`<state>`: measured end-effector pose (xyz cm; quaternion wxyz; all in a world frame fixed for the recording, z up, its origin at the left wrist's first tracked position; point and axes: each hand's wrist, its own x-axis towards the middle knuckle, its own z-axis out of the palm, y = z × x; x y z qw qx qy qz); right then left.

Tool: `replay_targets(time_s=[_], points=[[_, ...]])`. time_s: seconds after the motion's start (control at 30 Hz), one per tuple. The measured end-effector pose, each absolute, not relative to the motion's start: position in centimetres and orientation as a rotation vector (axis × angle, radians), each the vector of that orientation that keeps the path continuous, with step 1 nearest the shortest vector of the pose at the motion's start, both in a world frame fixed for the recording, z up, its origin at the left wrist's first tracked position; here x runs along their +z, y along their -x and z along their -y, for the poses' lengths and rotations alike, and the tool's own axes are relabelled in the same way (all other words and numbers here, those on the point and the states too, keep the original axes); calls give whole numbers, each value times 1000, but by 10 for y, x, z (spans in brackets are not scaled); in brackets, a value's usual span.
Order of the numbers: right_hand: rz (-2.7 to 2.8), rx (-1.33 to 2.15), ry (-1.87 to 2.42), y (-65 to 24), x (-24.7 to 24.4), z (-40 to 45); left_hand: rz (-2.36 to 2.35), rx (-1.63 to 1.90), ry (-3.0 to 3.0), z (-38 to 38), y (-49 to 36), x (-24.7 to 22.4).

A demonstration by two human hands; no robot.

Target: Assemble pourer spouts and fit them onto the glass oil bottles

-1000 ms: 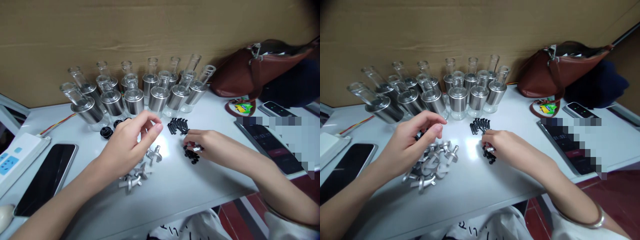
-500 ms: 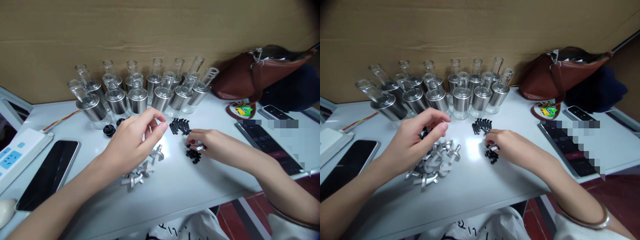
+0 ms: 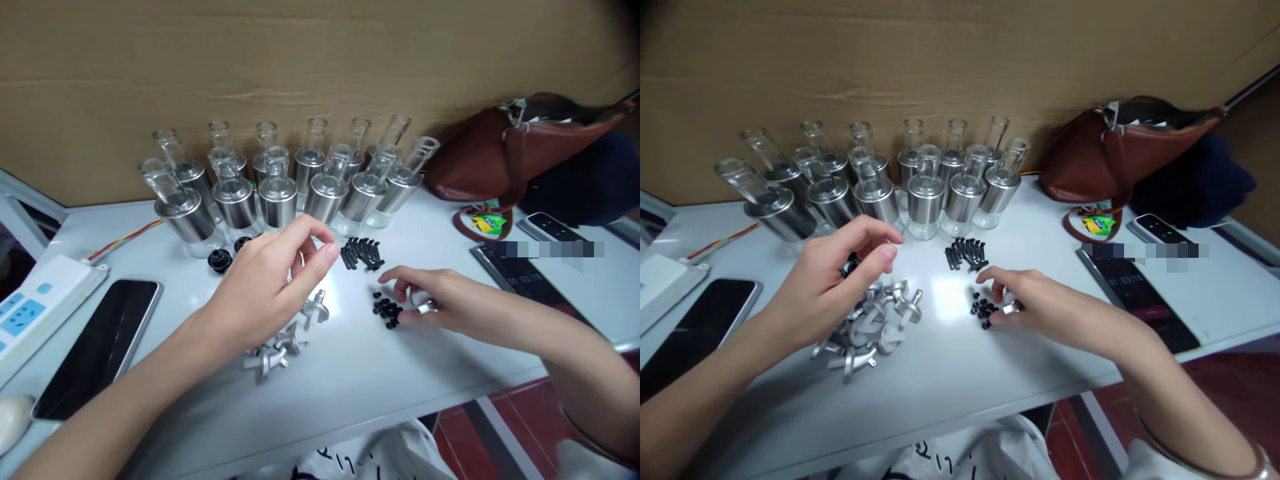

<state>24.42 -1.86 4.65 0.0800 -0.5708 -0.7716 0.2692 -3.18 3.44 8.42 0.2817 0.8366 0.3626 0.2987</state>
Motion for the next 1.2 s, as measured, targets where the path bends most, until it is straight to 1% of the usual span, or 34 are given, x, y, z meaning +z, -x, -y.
replay_targets(time_s=[0.1, 0.13, 0.67, 1.2], points=[[2297, 977, 1786, -247, 37, 28, -977, 788, -2236, -35, 32, 84], [2288, 979, 1791, -246, 35, 30, -977, 787, -2238, -36, 32, 84], [2322, 913, 1728, -229, 33, 34, -983, 784, -2283, -35, 31, 81], [2270, 779, 1790, -248, 28, 40, -997, 780, -2283, -35, 31, 81]])
